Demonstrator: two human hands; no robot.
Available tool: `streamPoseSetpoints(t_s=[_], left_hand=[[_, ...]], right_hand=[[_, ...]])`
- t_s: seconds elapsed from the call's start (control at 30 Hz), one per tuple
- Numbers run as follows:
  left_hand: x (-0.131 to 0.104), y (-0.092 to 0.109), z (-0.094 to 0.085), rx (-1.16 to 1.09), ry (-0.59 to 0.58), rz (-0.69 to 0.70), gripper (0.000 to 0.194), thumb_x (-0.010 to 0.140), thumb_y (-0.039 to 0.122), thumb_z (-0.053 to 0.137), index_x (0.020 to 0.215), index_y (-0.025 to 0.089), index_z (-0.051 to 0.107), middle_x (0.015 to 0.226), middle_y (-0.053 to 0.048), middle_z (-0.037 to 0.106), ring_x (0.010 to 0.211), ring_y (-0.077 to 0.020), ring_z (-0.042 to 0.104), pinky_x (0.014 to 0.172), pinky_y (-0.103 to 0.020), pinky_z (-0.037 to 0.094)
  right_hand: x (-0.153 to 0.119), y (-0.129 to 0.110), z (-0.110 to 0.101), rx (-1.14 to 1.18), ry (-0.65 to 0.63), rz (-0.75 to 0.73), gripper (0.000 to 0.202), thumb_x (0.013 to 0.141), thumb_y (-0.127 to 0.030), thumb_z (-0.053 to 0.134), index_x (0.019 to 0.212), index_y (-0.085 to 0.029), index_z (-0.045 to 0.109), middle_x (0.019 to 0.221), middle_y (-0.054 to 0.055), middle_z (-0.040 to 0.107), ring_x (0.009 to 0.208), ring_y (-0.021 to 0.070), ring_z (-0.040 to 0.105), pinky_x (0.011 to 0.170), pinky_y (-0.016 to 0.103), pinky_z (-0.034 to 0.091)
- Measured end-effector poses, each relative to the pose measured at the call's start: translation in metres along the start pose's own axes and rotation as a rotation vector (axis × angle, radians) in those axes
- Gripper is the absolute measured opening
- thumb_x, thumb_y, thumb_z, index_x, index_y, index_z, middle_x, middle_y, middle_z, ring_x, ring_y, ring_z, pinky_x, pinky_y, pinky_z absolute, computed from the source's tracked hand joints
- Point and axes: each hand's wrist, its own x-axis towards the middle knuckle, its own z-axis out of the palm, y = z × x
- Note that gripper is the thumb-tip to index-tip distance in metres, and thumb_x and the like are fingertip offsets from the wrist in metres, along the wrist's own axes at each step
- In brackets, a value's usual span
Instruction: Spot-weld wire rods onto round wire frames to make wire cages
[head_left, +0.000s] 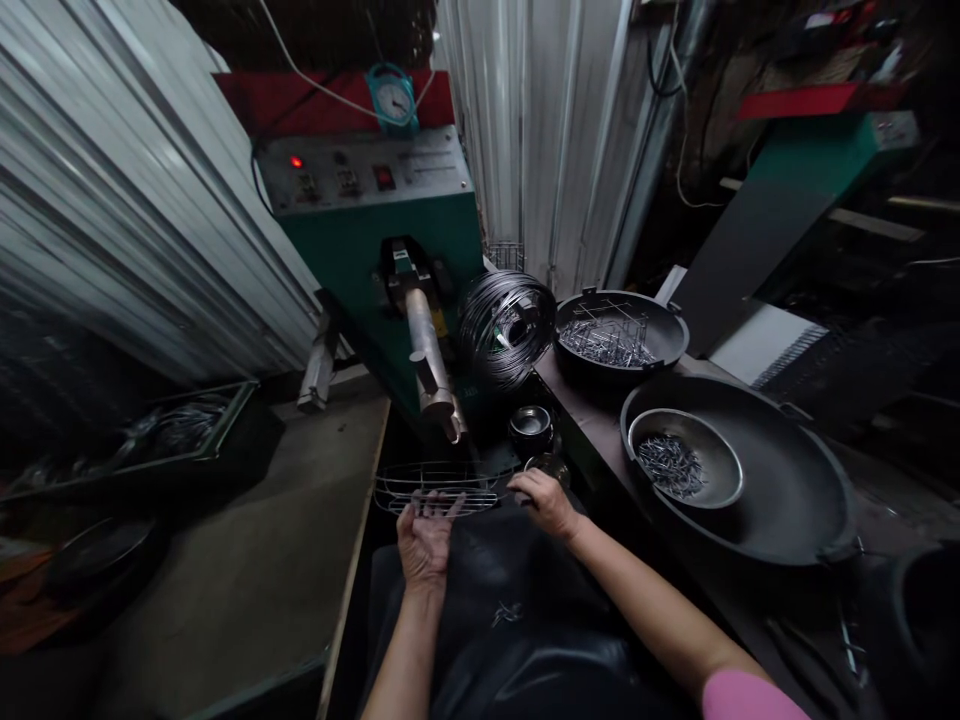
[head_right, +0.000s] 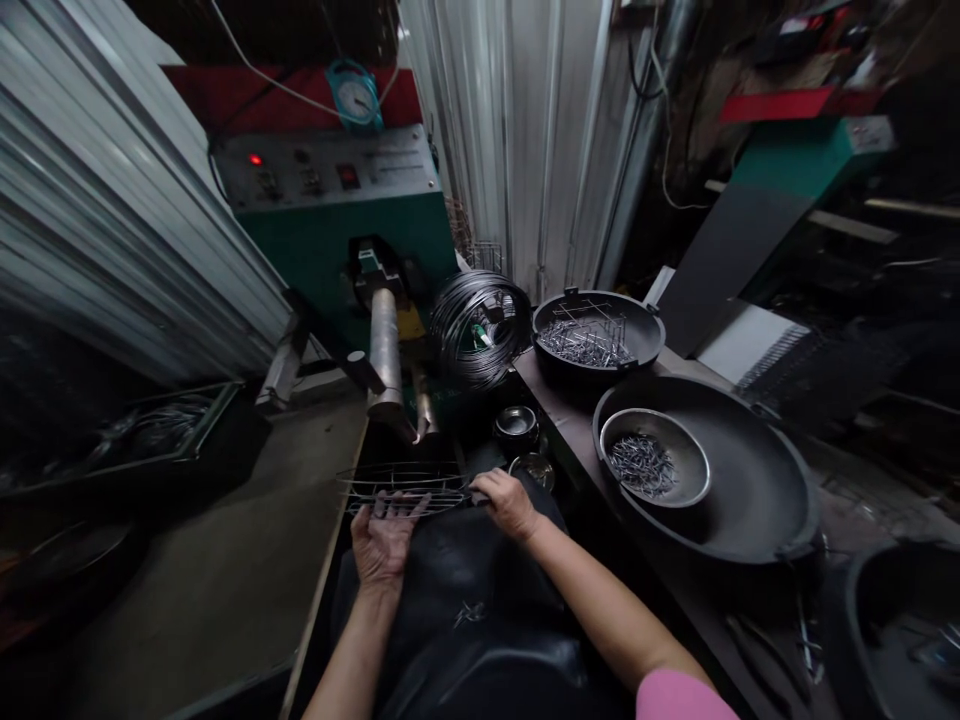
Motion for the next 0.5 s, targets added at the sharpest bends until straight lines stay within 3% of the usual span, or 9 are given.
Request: streamPoseSetpoints(t_s=[0.1, 0.2, 0.37, 0.5], left_hand=[[0.0, -0.002, -0.001, 0.025, -0.026, -0.017, 0.027, 0.062, 0.035, 0.066, 0.083, 0.02, 0.058, 0.082, 0.0, 0.057, 0.079, -0.0161, 0.056, 0.093, -0.06, 0.035], [-0.001, -0.004, 0.001, 0.024, -0.03, -0.03, 0.027, 0.061, 0.035, 0.068, 0.08, 0.02, 0.057, 0.079, 0.001, 0.056, 0.077, -0.015, 0.055, 0.093, -0.059, 0.037], [-0.001, -0.01, 0.001, 0.076, 0.039, -0.017, 0.027, 0.059, 0.032, 0.069, 0.079, 0.02, 0.055, 0.077, 0.002, 0.054, 0.074, -0.0141, 0.054, 0.09, -0.059, 0.039], [-0.003, -0.016, 0.003, 0.097, 0.092, 0.033, 0.029, 0.057, 0.025, 0.07, 0.08, 0.021, 0.053, 0.076, 0.003, 0.052, 0.074, -0.0132, 0.053, 0.089, -0.056, 0.04]], right_hand=[[0.0, -0.001, -0.003, 0.13, 0.03, 0.105, 0.015, 0.084, -0.023, 0.05, 0.092, -0.021, 0.062, 0.091, 0.008, 0.062, 0.084, 0.019, 0.059, 0.076, 0.032, 0.047], [0.006, -0.009, -0.013, 0.219, -0.008, 0.102, 0.016, 0.081, -0.027, 0.056, 0.094, -0.02, 0.061, 0.091, 0.007, 0.062, 0.083, 0.0179, 0.059, 0.076, 0.031, 0.047], [0.012, -0.031, -0.024, 0.237, -0.082, 0.213, 0.023, 0.08, -0.021, 0.053, 0.102, -0.019, 0.056, 0.081, 0.003, 0.063, 0.07, 0.0144, 0.057, 0.064, 0.026, 0.045], [0.013, -0.038, -0.019, 0.24, -0.063, 0.219, 0.016, 0.078, -0.021, 0.053, 0.092, -0.018, 0.06, 0.076, 0.003, 0.063, 0.069, 0.0145, 0.058, 0.067, 0.026, 0.045]])
